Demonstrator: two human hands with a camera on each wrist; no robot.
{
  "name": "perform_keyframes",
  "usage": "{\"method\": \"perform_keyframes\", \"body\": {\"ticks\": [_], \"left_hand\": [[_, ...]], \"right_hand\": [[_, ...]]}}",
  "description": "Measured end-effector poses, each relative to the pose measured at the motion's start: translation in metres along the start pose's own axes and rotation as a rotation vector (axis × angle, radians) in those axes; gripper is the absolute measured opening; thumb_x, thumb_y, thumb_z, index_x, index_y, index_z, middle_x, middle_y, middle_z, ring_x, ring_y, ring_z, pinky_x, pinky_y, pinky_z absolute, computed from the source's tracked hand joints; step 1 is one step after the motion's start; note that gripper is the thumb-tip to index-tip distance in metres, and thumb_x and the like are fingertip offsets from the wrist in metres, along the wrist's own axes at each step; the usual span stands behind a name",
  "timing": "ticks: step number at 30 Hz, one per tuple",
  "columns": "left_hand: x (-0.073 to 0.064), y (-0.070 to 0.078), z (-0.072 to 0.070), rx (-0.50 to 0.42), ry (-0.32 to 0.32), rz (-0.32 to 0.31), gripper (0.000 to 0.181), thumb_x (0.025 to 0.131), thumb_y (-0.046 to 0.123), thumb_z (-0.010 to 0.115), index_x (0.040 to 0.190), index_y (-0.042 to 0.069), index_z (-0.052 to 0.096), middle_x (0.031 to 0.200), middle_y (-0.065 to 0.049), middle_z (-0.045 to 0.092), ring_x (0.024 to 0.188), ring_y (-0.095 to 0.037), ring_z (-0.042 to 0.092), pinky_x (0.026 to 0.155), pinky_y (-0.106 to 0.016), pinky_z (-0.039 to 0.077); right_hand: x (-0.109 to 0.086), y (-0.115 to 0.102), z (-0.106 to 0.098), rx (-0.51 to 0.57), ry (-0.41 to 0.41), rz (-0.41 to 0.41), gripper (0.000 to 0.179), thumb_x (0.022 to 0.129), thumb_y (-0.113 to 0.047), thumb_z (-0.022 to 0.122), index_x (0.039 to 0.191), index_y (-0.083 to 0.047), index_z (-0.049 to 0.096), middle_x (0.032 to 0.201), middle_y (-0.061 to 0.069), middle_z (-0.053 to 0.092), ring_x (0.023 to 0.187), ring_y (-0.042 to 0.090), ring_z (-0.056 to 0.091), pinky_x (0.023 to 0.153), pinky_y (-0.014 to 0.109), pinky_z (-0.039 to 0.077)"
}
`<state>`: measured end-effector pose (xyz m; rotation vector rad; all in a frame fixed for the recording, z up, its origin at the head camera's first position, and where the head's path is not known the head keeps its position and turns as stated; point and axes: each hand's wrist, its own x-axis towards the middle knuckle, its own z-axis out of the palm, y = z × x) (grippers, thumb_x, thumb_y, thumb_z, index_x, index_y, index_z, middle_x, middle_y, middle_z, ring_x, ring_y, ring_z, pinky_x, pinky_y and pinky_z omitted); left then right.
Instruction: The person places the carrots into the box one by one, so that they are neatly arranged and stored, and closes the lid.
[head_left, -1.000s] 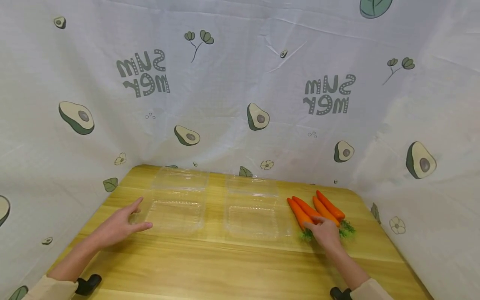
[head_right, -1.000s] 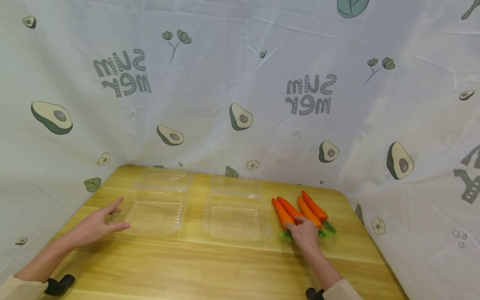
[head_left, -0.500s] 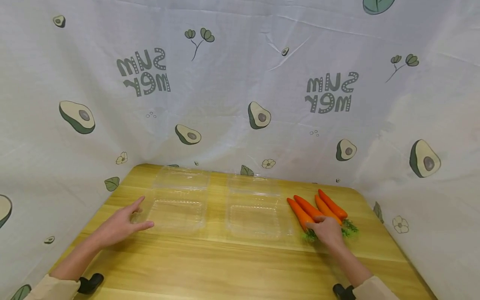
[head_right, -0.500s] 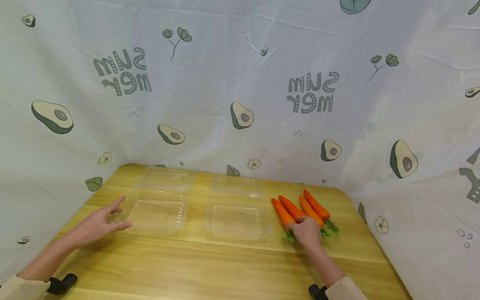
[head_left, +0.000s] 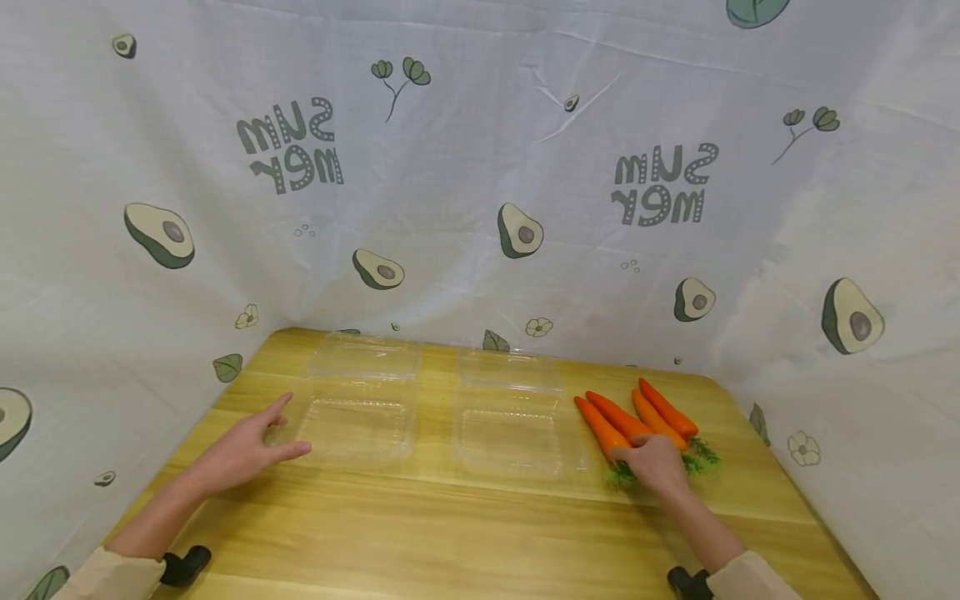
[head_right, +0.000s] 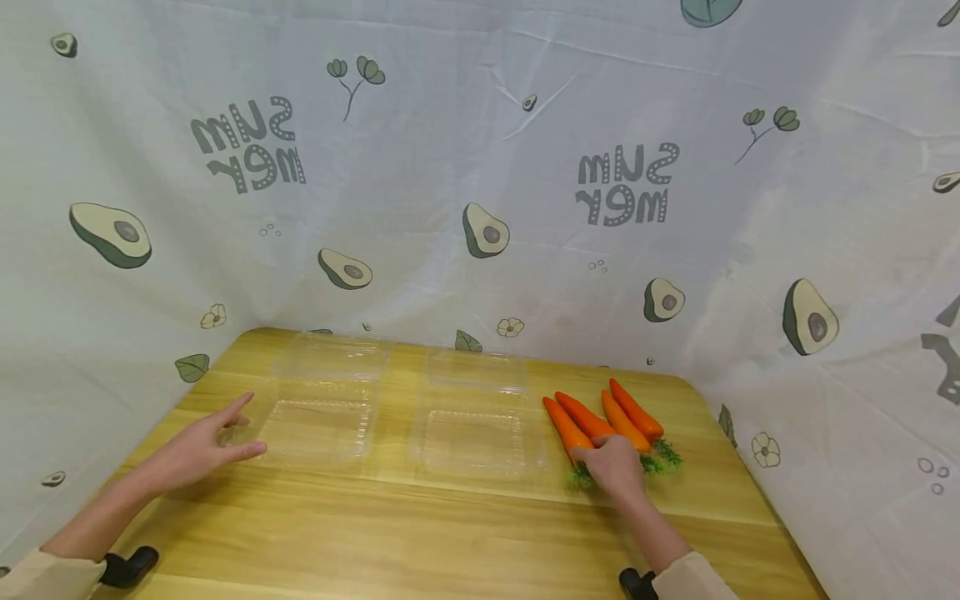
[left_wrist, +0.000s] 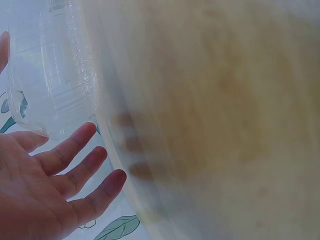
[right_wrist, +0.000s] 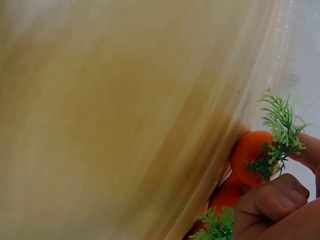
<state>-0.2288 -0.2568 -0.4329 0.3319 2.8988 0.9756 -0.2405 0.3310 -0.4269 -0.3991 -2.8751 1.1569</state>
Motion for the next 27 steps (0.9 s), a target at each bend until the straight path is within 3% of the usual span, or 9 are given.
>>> {"method": "perform_keyframes", "body": {"ticks": [8, 14, 17, 18, 20, 22, 24, 27], "left_hand": [[0.001, 0.001, -0.001, 0.002, -0.013, -0.005, 0.101, 0.093, 0.053, 0.066, 0.16, -0.001, 0.014, 0.139, -0.037, 0.051, 0.122, -0.051, 0.055, 0.094, -0.063, 0.047], [-0.001, 0.002, -0.001, -0.007, -0.005, 0.01, 0.1, 0.094, 0.051, 0.067, 0.159, -0.003, 0.014, 0.137, -0.039, 0.051, 0.121, -0.053, 0.055, 0.094, -0.064, 0.047], [-0.002, 0.001, 0.0, -0.004, -0.005, 0.012, 0.1, 0.094, 0.051, 0.067, 0.159, -0.004, 0.015, 0.136, -0.039, 0.052, 0.121, -0.052, 0.056, 0.095, -0.064, 0.047], [-0.002, 0.001, 0.0, 0.0, -0.004, 0.011, 0.1, 0.094, 0.051, 0.067, 0.159, -0.004, 0.015, 0.136, -0.039, 0.053, 0.121, -0.052, 0.056, 0.095, -0.064, 0.047], [-0.002, 0.0, 0.0, 0.011, -0.001, 0.009, 0.1, 0.094, 0.051, 0.067, 0.159, -0.003, 0.016, 0.135, -0.038, 0.054, 0.121, -0.052, 0.057, 0.094, -0.064, 0.047], [-0.001, -0.001, 0.0, 0.017, 0.001, 0.008, 0.099, 0.094, 0.051, 0.067, 0.159, -0.003, 0.016, 0.135, -0.038, 0.054, 0.12, -0.051, 0.057, 0.094, -0.064, 0.047], [0.0, -0.001, -0.001, 0.015, -0.003, 0.004, 0.099, 0.094, 0.052, 0.067, 0.16, -0.003, 0.016, 0.135, -0.038, 0.054, 0.12, -0.052, 0.057, 0.093, -0.064, 0.047], [0.001, -0.001, -0.001, 0.007, -0.011, -0.002, 0.1, 0.094, 0.052, 0.066, 0.16, -0.002, 0.015, 0.135, -0.038, 0.054, 0.12, -0.052, 0.057, 0.093, -0.064, 0.048]], "right_hand": [[0.002, 0.0, -0.001, 0.031, -0.007, 0.025, 0.033, 0.08, -0.02, 0.077, 0.065, -0.006, 0.051, 0.06, -0.001, 0.039, 0.061, 0.017, 0.035, 0.055, 0.03, 0.032], [0.003, 0.002, 0.0, 0.042, -0.014, 0.025, 0.038, 0.08, -0.022, 0.077, 0.061, -0.01, 0.047, 0.058, -0.006, 0.029, 0.058, 0.014, 0.031, 0.053, 0.029, 0.031], [0.003, 0.002, 0.0, 0.048, -0.018, 0.042, 0.037, 0.08, -0.023, 0.077, 0.063, -0.006, 0.05, 0.06, -0.004, 0.03, 0.059, 0.016, 0.03, 0.054, 0.03, 0.031], [0.002, 0.001, -0.001, 0.044, -0.016, 0.042, 0.034, 0.081, -0.024, 0.077, 0.067, -0.001, 0.056, 0.061, 0.001, 0.038, 0.061, 0.018, 0.035, 0.056, 0.03, 0.035], [0.0, 0.0, -0.003, 0.022, -0.016, 0.035, 0.035, 0.083, -0.026, 0.077, 0.087, 0.007, 0.067, 0.073, 0.019, 0.057, 0.069, 0.029, 0.05, 0.064, 0.035, 0.045], [-0.001, -0.003, -0.007, -0.003, -0.012, 0.024, 0.051, 0.085, -0.03, 0.077, 0.109, 0.013, 0.067, 0.102, 0.036, 0.063, 0.089, 0.04, 0.058, 0.077, 0.043, 0.051], [-0.002, -0.005, -0.011, -0.033, -0.003, 0.005, 0.066, 0.086, -0.034, 0.076, 0.125, 0.017, 0.06, 0.131, 0.04, 0.055, 0.11, 0.048, 0.057, 0.088, 0.051, 0.051], [-0.002, -0.008, -0.017, -0.042, 0.001, 0.004, 0.069, 0.088, -0.037, 0.074, 0.129, 0.017, 0.058, 0.136, 0.04, 0.052, 0.115, 0.05, 0.055, 0.092, 0.055, 0.048]]}}
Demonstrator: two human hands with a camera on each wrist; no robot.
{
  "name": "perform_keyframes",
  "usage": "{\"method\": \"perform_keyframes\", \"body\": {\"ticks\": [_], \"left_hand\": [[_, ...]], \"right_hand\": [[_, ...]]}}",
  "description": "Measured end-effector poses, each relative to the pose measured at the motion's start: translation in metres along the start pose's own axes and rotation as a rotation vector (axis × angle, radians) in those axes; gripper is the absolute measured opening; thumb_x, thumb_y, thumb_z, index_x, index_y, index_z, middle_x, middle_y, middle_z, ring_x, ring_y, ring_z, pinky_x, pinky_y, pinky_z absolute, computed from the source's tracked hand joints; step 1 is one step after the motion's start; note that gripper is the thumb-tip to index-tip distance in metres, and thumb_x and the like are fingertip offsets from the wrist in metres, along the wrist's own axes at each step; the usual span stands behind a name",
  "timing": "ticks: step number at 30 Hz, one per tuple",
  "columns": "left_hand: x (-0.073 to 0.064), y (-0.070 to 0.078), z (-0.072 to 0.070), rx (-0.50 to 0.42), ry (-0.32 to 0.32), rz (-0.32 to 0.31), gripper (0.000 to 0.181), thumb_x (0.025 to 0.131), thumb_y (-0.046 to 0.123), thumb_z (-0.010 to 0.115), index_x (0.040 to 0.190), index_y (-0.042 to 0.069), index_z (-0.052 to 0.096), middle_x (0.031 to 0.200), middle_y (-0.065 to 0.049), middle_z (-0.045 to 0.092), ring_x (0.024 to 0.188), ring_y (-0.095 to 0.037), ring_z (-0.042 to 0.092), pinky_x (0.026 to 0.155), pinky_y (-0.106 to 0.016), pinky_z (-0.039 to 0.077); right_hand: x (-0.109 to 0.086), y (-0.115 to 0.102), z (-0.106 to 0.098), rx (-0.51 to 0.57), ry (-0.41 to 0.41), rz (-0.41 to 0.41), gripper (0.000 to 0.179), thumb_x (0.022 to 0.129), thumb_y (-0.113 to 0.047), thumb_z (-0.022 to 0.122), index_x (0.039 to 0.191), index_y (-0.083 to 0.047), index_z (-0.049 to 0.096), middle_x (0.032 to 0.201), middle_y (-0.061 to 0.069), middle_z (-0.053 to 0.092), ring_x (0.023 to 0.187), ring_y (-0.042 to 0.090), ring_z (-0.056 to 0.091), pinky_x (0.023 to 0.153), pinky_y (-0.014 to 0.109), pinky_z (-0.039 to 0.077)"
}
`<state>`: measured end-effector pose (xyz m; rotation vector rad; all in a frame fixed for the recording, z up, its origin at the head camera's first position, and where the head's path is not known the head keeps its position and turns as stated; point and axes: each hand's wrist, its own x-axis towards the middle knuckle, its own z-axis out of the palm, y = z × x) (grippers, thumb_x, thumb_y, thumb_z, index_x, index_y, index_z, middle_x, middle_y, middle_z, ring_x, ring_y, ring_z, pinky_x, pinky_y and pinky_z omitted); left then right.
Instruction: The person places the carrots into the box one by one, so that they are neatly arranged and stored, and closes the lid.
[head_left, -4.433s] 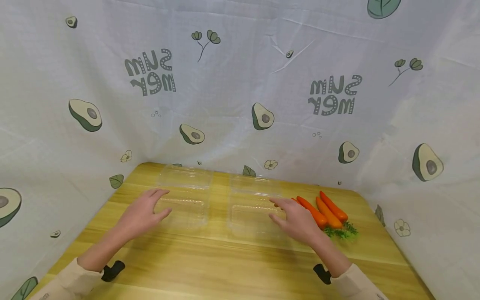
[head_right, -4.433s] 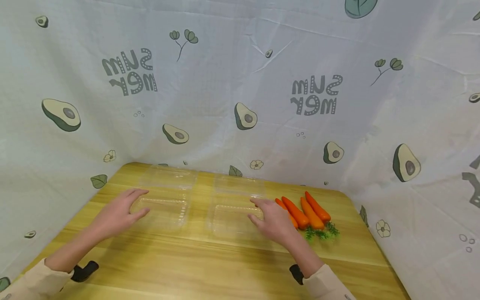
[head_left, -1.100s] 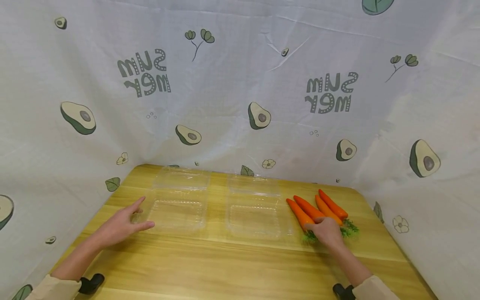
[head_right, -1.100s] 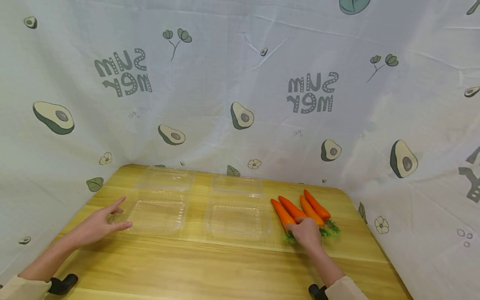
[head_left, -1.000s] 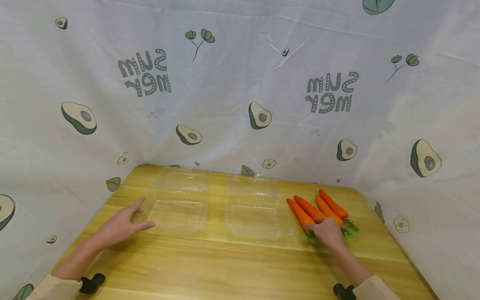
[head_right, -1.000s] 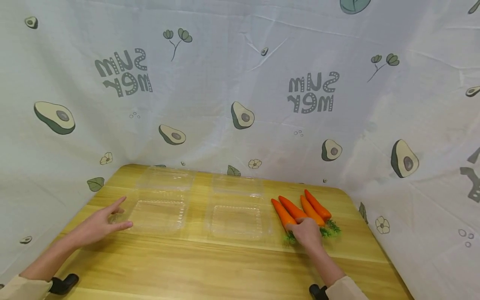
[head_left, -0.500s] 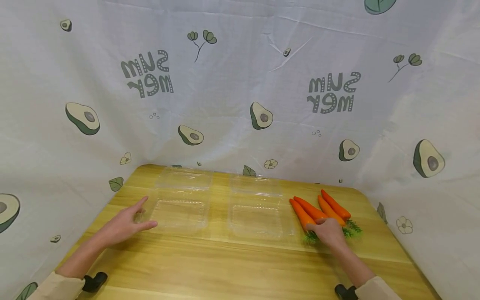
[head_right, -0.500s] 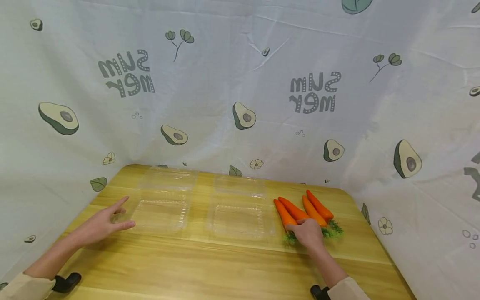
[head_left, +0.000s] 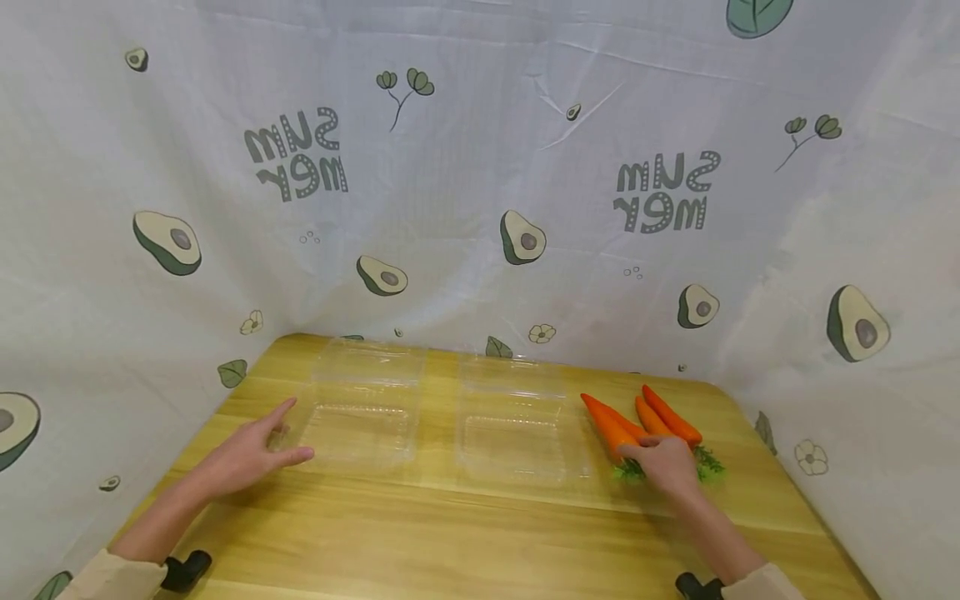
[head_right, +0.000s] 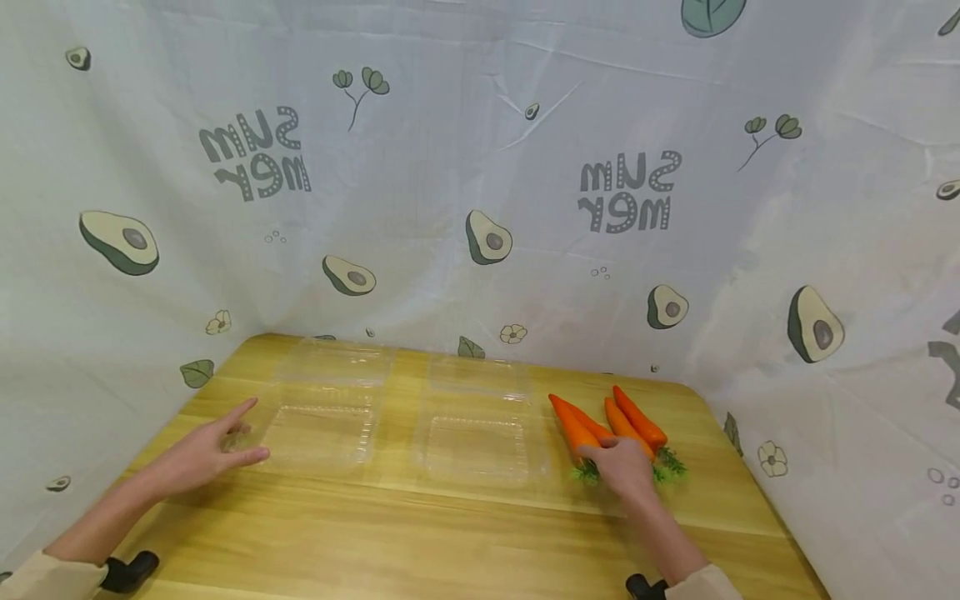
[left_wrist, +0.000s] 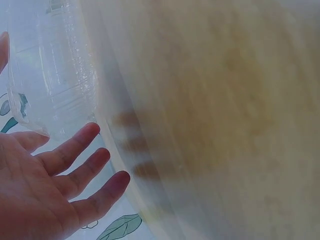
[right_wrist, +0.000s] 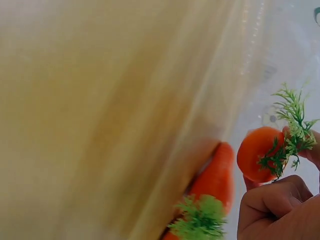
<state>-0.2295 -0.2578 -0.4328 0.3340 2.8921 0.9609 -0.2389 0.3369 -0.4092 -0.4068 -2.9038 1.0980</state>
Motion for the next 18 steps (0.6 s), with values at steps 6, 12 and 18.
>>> {"method": "perform_keyframes", "body": {"ticks": [6, 12, 18], "left_hand": [[-0.001, 0.0, 0.001, -0.006, -0.006, -0.005, 0.1, 0.093, 0.052, 0.067, 0.159, -0.003, 0.016, 0.134, -0.038, 0.054, 0.12, -0.051, 0.057, 0.094, -0.063, 0.048], [0.0, -0.002, 0.002, 0.008, -0.007, -0.01, 0.099, 0.092, 0.053, 0.067, 0.159, -0.001, 0.018, 0.133, -0.035, 0.057, 0.118, -0.048, 0.059, 0.093, -0.062, 0.048], [0.001, 0.0, -0.001, 0.021, -0.01, -0.013, 0.099, 0.092, 0.053, 0.067, 0.16, 0.0, 0.018, 0.132, -0.034, 0.057, 0.117, -0.047, 0.06, 0.091, -0.062, 0.049]], "right_hand": [[-0.003, -0.011, -0.011, -0.018, -0.001, -0.015, 0.069, 0.089, -0.04, 0.073, 0.129, 0.014, 0.06, 0.138, 0.038, 0.051, 0.113, 0.048, 0.055, 0.088, 0.051, 0.049], [-0.009, -0.026, -0.018, 0.023, -0.039, -0.042, 0.066, 0.091, -0.038, 0.07, 0.133, 0.013, 0.058, 0.136, 0.036, 0.053, 0.091, 0.035, 0.06, 0.071, 0.037, 0.051], [-0.011, -0.043, -0.02, 0.025, -0.058, -0.089, 0.065, 0.089, -0.036, 0.071, 0.132, 0.011, 0.059, 0.096, 0.018, 0.067, 0.05, 0.017, 0.04, 0.051, 0.031, 0.038]]}}
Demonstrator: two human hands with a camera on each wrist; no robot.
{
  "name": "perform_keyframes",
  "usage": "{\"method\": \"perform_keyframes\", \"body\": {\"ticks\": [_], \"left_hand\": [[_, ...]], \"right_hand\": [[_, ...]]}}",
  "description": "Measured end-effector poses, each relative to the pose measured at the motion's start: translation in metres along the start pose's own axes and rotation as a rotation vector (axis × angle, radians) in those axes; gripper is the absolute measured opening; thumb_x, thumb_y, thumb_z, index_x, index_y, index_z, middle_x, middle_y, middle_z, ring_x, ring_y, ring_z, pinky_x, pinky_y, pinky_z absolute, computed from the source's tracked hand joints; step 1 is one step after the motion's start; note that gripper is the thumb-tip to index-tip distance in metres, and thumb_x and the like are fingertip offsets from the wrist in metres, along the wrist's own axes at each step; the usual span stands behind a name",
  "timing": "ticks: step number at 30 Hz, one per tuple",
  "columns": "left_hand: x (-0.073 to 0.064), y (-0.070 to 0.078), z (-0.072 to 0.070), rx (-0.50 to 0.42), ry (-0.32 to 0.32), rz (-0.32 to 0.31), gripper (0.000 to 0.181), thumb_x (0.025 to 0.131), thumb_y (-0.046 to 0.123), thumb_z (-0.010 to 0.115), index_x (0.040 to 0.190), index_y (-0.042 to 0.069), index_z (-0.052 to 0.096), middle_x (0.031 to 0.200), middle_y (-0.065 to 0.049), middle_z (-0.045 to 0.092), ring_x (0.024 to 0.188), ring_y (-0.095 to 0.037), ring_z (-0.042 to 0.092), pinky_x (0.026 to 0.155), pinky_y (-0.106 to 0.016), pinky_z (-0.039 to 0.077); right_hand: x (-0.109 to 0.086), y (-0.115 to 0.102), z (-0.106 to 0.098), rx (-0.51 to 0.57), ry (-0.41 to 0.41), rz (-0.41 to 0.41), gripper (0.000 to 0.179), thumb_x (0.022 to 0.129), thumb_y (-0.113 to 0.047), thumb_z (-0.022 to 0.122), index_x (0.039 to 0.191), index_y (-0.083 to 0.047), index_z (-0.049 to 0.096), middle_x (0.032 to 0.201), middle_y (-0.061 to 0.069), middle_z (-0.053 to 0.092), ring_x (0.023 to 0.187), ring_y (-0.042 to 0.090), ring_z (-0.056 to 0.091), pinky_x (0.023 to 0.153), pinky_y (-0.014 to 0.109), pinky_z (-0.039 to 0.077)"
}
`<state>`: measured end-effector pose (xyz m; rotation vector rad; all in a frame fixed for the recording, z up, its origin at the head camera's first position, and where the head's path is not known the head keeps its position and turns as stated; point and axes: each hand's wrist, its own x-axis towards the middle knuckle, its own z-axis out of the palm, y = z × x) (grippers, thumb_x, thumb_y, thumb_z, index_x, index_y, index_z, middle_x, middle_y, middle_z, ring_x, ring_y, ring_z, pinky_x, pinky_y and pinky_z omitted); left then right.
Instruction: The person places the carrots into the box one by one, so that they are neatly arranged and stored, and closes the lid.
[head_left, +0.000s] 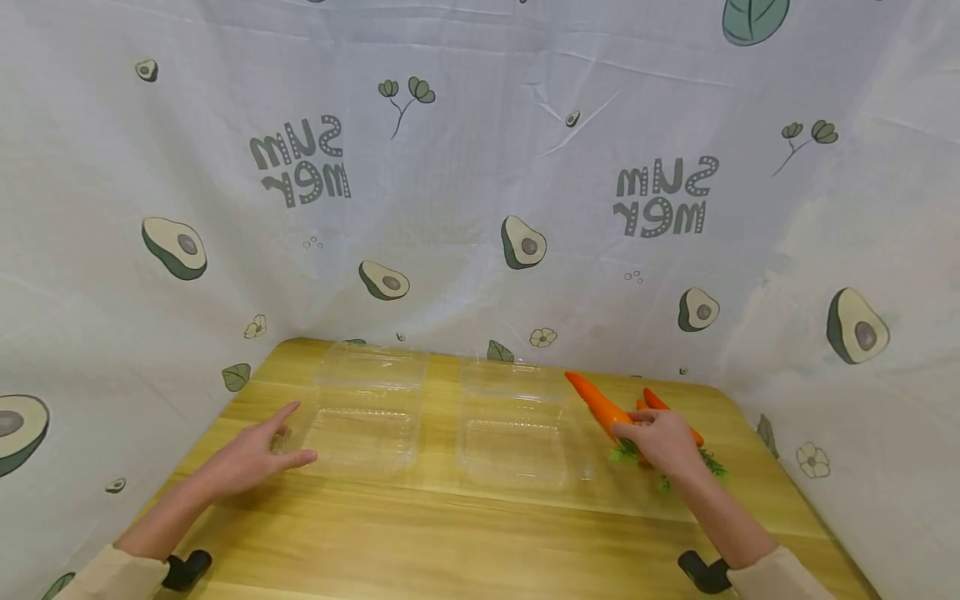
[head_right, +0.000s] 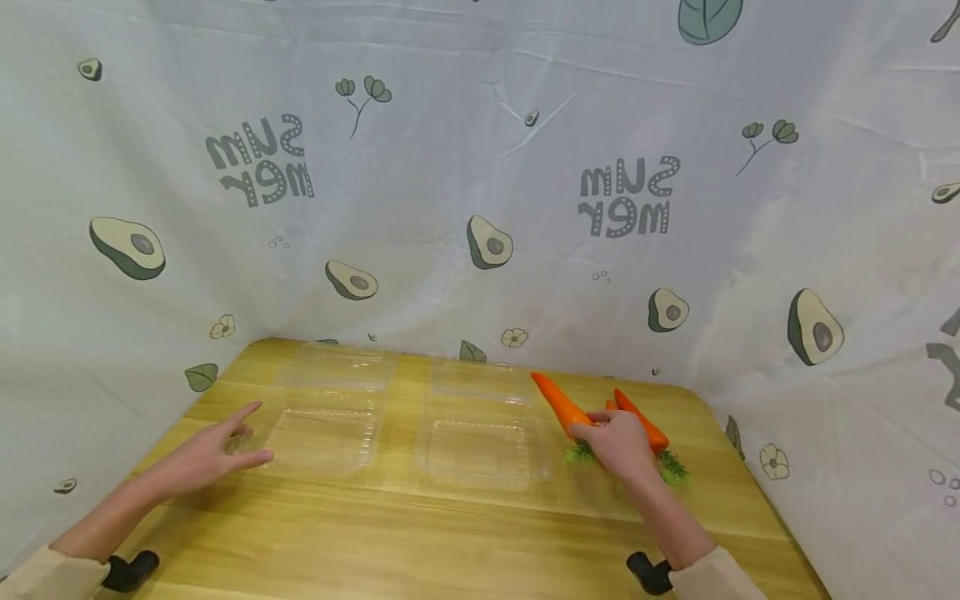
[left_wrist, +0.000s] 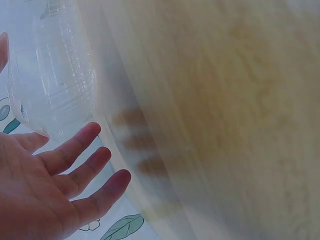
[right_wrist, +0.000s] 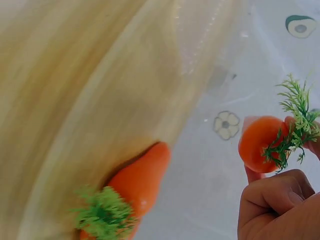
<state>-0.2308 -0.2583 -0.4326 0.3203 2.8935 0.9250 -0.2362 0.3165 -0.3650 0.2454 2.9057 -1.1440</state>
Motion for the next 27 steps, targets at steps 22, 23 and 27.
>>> {"method": "perform_keyframes", "body": {"ticks": [22, 23, 27], "left_hand": [[0.001, 0.002, -0.002, -0.026, -0.015, 0.015, 0.099, 0.093, 0.052, 0.067, 0.161, 0.002, 0.016, 0.135, -0.038, 0.053, 0.124, -0.051, 0.055, 0.095, -0.064, 0.047], [0.002, 0.002, -0.002, -0.024, -0.015, 0.016, 0.099, 0.093, 0.052, 0.067, 0.161, 0.002, 0.016, 0.135, -0.038, 0.053, 0.124, -0.051, 0.055, 0.095, -0.064, 0.047], [0.002, 0.001, -0.002, -0.021, -0.019, 0.012, 0.099, 0.093, 0.052, 0.067, 0.161, 0.002, 0.016, 0.136, -0.039, 0.053, 0.124, -0.052, 0.054, 0.095, -0.064, 0.047]], "right_hand": [[0.011, -0.068, 0.024, 0.055, -0.062, -0.097, 0.056, 0.084, -0.027, 0.078, 0.127, 0.006, 0.065, 0.115, 0.02, 0.066, 0.077, 0.022, 0.05, 0.062, 0.029, 0.036], [0.012, -0.071, 0.025, 0.052, -0.066, -0.105, 0.056, 0.083, -0.027, 0.078, 0.127, 0.005, 0.065, 0.113, 0.019, 0.066, 0.08, 0.022, 0.051, 0.064, 0.029, 0.037], [0.017, -0.083, 0.032, 0.035, -0.084, -0.142, 0.055, 0.082, -0.028, 0.079, 0.125, 0.003, 0.068, 0.111, 0.016, 0.066, 0.086, 0.023, 0.051, 0.067, 0.03, 0.037]]}}
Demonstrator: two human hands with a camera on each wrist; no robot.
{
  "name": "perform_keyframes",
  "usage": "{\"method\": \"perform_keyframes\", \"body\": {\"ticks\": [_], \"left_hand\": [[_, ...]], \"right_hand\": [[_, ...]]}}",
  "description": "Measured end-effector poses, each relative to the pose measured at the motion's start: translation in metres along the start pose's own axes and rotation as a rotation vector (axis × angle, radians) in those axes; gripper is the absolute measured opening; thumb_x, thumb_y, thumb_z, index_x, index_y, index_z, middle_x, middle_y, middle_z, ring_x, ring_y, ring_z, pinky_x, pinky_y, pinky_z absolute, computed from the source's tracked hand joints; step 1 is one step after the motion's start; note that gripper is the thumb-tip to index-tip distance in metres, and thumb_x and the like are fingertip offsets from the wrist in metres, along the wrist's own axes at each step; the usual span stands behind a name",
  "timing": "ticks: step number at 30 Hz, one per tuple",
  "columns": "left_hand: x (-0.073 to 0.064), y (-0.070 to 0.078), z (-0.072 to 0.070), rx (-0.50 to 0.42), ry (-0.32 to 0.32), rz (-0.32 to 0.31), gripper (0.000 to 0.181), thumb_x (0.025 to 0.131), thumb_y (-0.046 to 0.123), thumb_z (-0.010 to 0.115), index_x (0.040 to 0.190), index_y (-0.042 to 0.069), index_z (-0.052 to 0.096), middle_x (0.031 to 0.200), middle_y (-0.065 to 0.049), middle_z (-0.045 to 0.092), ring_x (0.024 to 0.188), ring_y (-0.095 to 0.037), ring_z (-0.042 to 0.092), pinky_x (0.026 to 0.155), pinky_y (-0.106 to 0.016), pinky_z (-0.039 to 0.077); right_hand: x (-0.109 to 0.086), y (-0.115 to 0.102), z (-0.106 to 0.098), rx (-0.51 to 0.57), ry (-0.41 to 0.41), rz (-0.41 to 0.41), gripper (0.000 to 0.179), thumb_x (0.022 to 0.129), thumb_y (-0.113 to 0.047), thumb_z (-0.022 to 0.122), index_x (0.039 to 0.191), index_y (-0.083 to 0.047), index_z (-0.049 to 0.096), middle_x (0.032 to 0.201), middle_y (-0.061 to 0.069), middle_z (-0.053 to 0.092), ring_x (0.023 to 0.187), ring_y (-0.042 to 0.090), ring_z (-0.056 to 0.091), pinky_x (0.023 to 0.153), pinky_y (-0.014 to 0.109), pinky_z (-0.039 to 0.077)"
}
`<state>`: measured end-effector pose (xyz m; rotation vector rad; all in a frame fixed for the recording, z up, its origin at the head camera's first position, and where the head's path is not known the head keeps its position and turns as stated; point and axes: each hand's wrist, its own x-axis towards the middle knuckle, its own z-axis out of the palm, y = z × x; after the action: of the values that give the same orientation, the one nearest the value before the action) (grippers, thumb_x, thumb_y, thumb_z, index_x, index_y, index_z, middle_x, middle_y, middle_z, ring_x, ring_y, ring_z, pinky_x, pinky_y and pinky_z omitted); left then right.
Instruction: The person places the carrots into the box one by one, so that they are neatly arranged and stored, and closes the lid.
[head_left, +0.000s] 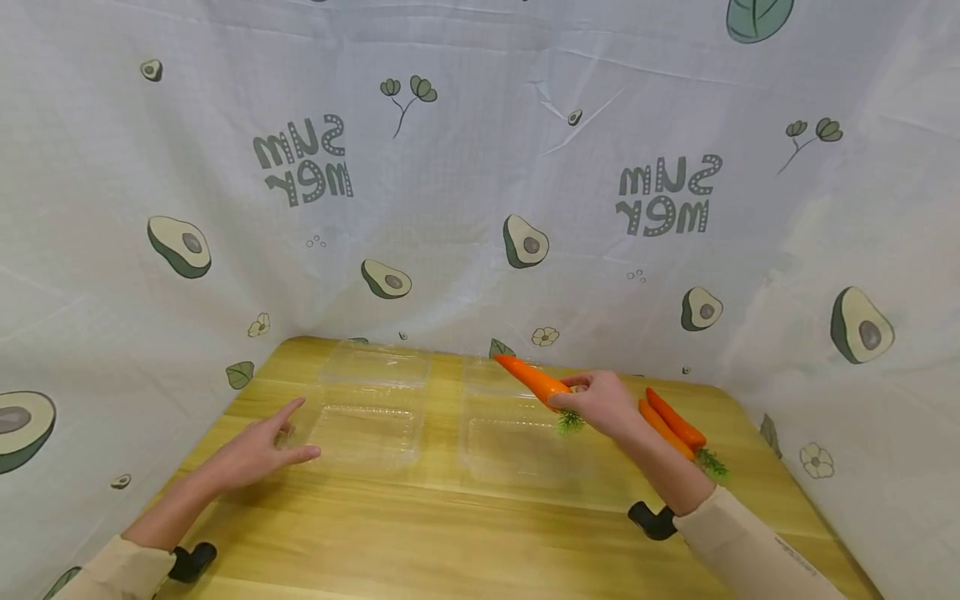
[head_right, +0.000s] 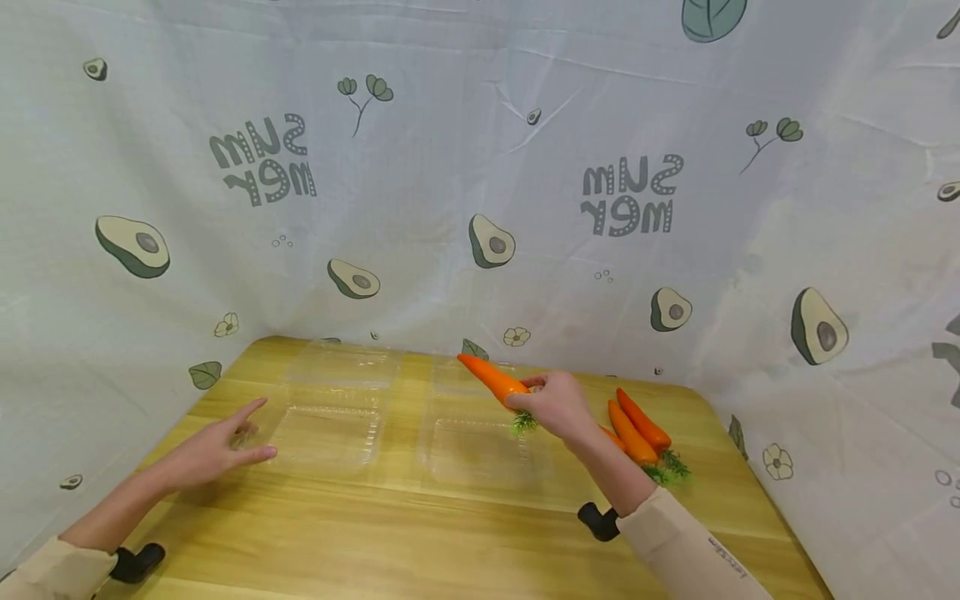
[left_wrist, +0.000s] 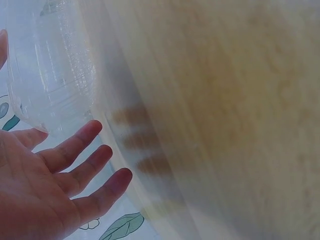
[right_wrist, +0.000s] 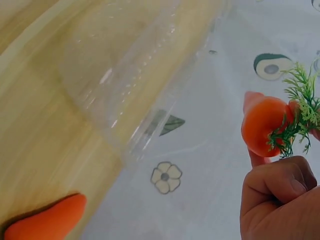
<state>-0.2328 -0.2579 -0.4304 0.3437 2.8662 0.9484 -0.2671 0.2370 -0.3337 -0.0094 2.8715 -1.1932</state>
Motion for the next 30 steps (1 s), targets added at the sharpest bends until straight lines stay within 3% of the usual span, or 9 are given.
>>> {"method": "perform_keyframes", "body": {"ticks": [7, 13, 18, 20, 23, 26, 30], "left_hand": [[0.003, 0.001, -0.003, 0.011, -0.006, 0.012, 0.099, 0.093, 0.052, 0.067, 0.16, 0.001, 0.016, 0.135, -0.039, 0.053, 0.122, -0.052, 0.055, 0.094, -0.064, 0.047], [0.005, 0.0, -0.003, 0.007, -0.009, 0.018, 0.098, 0.093, 0.05, 0.068, 0.16, 0.0, 0.017, 0.133, -0.038, 0.055, 0.118, -0.05, 0.058, 0.092, -0.062, 0.049], [0.005, -0.002, 0.0, 0.006, -0.017, 0.011, 0.1, 0.092, 0.051, 0.069, 0.159, -0.001, 0.017, 0.133, -0.039, 0.054, 0.12, -0.051, 0.057, 0.095, -0.064, 0.047], [0.004, -0.002, 0.0, 0.013, -0.012, 0.006, 0.1, 0.092, 0.052, 0.069, 0.16, 0.0, 0.018, 0.133, -0.038, 0.055, 0.12, -0.05, 0.058, 0.095, -0.063, 0.047], [0.004, -0.003, 0.0, 0.012, -0.01, 0.012, 0.1, 0.092, 0.052, 0.068, 0.16, -0.001, 0.017, 0.133, -0.039, 0.055, 0.119, -0.05, 0.058, 0.093, -0.063, 0.048], [0.003, -0.002, -0.001, -0.002, -0.015, 0.006, 0.1, 0.092, 0.051, 0.069, 0.16, 0.0, 0.017, 0.133, -0.038, 0.055, 0.118, -0.049, 0.058, 0.092, -0.061, 0.05], [0.001, 0.0, -0.002, -0.02, -0.021, 0.006, 0.099, 0.093, 0.05, 0.069, 0.16, 0.0, 0.016, 0.134, -0.039, 0.054, 0.121, -0.049, 0.057, 0.092, -0.059, 0.05]], "right_hand": [[0.013, -0.02, 0.013, 0.046, -0.061, -0.06, 0.052, 0.08, -0.026, 0.08, 0.122, 0.002, 0.07, 0.124, 0.02, 0.067, 0.099, 0.026, 0.057, 0.074, 0.03, 0.045], [0.024, -0.032, 0.025, 0.066, -0.11, -0.095, 0.051, 0.08, -0.024, 0.08, 0.123, -0.001, 0.07, 0.125, 0.019, 0.066, 0.099, 0.028, 0.057, 0.073, 0.031, 0.046], [0.033, -0.037, 0.037, 0.056, -0.159, -0.105, 0.05, 0.078, -0.026, 0.082, 0.121, -0.003, 0.071, 0.123, 0.017, 0.066, 0.087, 0.022, 0.054, 0.065, 0.029, 0.042], [0.036, -0.041, 0.042, 0.054, -0.172, -0.115, 0.05, 0.077, -0.027, 0.082, 0.12, -0.004, 0.072, 0.117, 0.016, 0.068, 0.072, 0.02, 0.046, 0.058, 0.029, 0.035], [0.041, -0.048, 0.049, 0.051, -0.197, -0.139, 0.049, 0.077, -0.027, 0.083, 0.12, -0.005, 0.073, 0.112, 0.013, 0.069, 0.063, 0.017, 0.034, 0.054, 0.029, 0.026], [0.043, -0.055, 0.056, 0.044, -0.23, -0.161, 0.048, 0.078, -0.026, 0.083, 0.119, -0.006, 0.074, 0.114, 0.011, 0.069, 0.061, 0.017, 0.032, 0.053, 0.03, 0.025], [0.045, -0.067, 0.064, 0.041, -0.257, -0.187, 0.044, 0.077, -0.025, 0.083, 0.116, -0.007, 0.075, 0.114, 0.009, 0.069, 0.07, 0.018, 0.043, 0.058, 0.029, 0.031]]}}
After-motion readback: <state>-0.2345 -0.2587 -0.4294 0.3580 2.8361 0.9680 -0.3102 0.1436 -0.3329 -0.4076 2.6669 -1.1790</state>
